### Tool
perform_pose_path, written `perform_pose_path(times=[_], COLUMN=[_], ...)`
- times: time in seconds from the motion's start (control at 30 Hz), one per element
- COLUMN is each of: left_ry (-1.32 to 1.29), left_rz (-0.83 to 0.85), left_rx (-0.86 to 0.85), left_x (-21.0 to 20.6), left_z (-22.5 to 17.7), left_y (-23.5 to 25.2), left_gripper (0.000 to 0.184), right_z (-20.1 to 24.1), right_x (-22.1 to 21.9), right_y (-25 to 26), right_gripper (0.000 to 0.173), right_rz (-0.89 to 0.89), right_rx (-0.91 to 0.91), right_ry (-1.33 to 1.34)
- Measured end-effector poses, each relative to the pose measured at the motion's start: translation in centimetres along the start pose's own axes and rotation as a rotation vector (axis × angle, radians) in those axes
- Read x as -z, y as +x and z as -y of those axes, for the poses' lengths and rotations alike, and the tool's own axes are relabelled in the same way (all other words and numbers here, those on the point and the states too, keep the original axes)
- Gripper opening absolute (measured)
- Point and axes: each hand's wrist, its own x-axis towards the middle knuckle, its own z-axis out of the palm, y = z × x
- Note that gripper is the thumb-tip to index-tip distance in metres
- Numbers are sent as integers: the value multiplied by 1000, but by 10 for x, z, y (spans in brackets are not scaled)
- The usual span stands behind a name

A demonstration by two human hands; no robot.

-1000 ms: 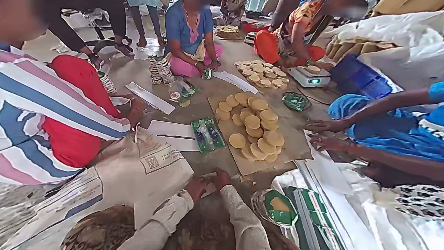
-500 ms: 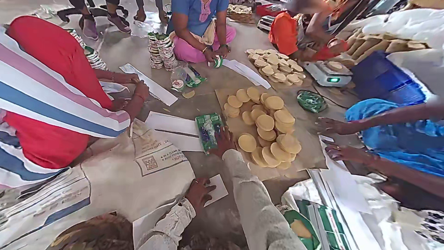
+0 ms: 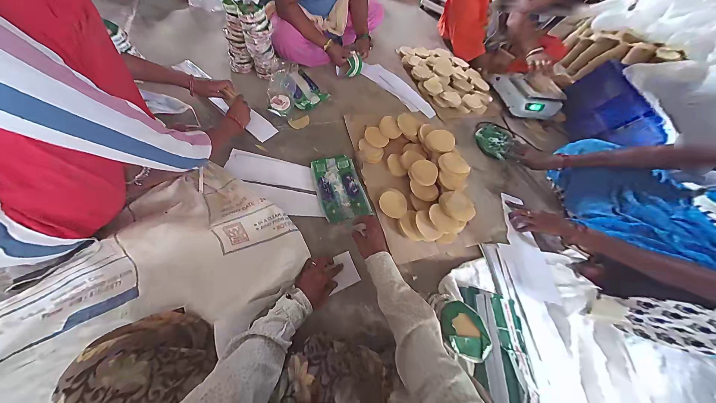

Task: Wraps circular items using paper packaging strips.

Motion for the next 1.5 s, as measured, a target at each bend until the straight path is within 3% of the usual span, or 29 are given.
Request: perform_pose_path(times=[0.13,0.27,0.43,0.6,0.67,0.77,0.87,0.93,1.0,1.1,1.2,1.3,1.37,1.5], left_ry=[-13,29,59,52,61,72,50,46,56,48,24,13,5,17], left_rz=[54,34,70,30,12,9,11,11,42,59,71,41,16,9], left_rx=[18,11,30,-15,-23,-19,-16,-18,8,29,39,13,-7,-21], left_x=[2,-2,0,-3,-4,-5,-5,-5,-4,3,5,-1,-4,-5], left_z=[-3,-1,-2,2,3,4,4,4,2,-4,-4,1,3,7], left_y=[0,0,0,0,0,0,0,2,3,2,1,-1,-1,-1], left_gripper=[48,49,51,51,50,49,50,50,50,49,51,51,51,51], right_z=[-22,-32,-39,-39,-32,-18,-16,-17,-12,1,16,25,28,32], right_x=[-15,-34,-36,-25,-28,-35,-35,-27,-17,-7,-7,-12,-17,-18], right_y=[-53,-62,-87,-109,-101,-90,-102,-104,-87,-29,36,78,91,86], right_gripper=[33,29,59,49,63,82,69,53,47,65,88,96,92,67], right_rz=[87,59,219,212,196,341,376,278,175,24,1,68,121,68], right_rx=[-47,34,162,75,69,35,5,0,-12,71,91,92,107,139], right_ry=[125,-121,-505,-455,-506,-668,-653,-596,-535,-453,-446,-504,-551,-542])
